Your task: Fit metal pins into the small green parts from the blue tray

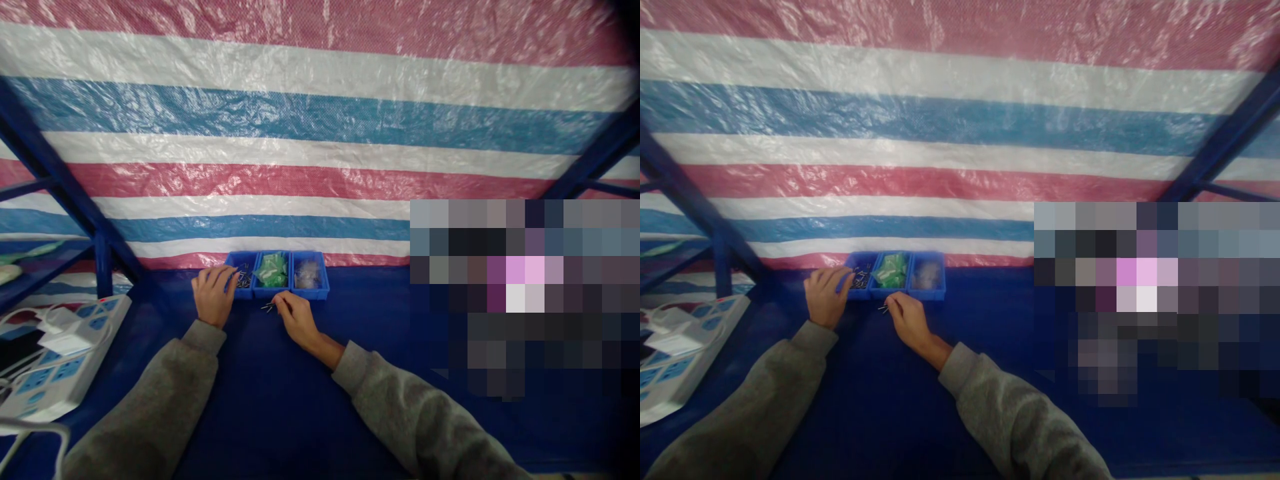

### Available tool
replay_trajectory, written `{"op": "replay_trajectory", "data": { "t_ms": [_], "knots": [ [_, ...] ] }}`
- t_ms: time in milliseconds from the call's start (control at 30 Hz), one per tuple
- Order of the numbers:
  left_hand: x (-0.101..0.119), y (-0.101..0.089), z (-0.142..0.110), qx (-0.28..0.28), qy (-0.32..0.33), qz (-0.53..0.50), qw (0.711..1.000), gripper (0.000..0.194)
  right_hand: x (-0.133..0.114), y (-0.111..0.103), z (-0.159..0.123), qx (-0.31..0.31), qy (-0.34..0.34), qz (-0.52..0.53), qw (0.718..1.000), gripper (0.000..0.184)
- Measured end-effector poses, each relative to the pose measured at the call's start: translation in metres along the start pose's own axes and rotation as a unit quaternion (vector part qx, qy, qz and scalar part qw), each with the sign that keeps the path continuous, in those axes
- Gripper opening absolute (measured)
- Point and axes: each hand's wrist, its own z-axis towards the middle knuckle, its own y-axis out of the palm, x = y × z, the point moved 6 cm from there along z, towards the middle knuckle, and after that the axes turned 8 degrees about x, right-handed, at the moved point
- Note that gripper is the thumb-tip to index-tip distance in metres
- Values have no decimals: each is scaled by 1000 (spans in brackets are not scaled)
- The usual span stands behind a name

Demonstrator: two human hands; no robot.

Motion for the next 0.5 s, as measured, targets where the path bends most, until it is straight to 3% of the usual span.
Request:
{"op": "replay_trajectory", "data": {
  "t_ms": [100,200,500],
  "knots": [
    [26,4,-10,-73,84,-85,990,19,0,-1,0,3,0,-4,1000,29],
    [45,10,-22,-156,137,-87,974,21,0,-3,0,14,1,-7,1000,29],
    [45,38,-46,-330,124,-51,934,26,-1,-3,0,21,8,-13,1000,31]
  ]
}}
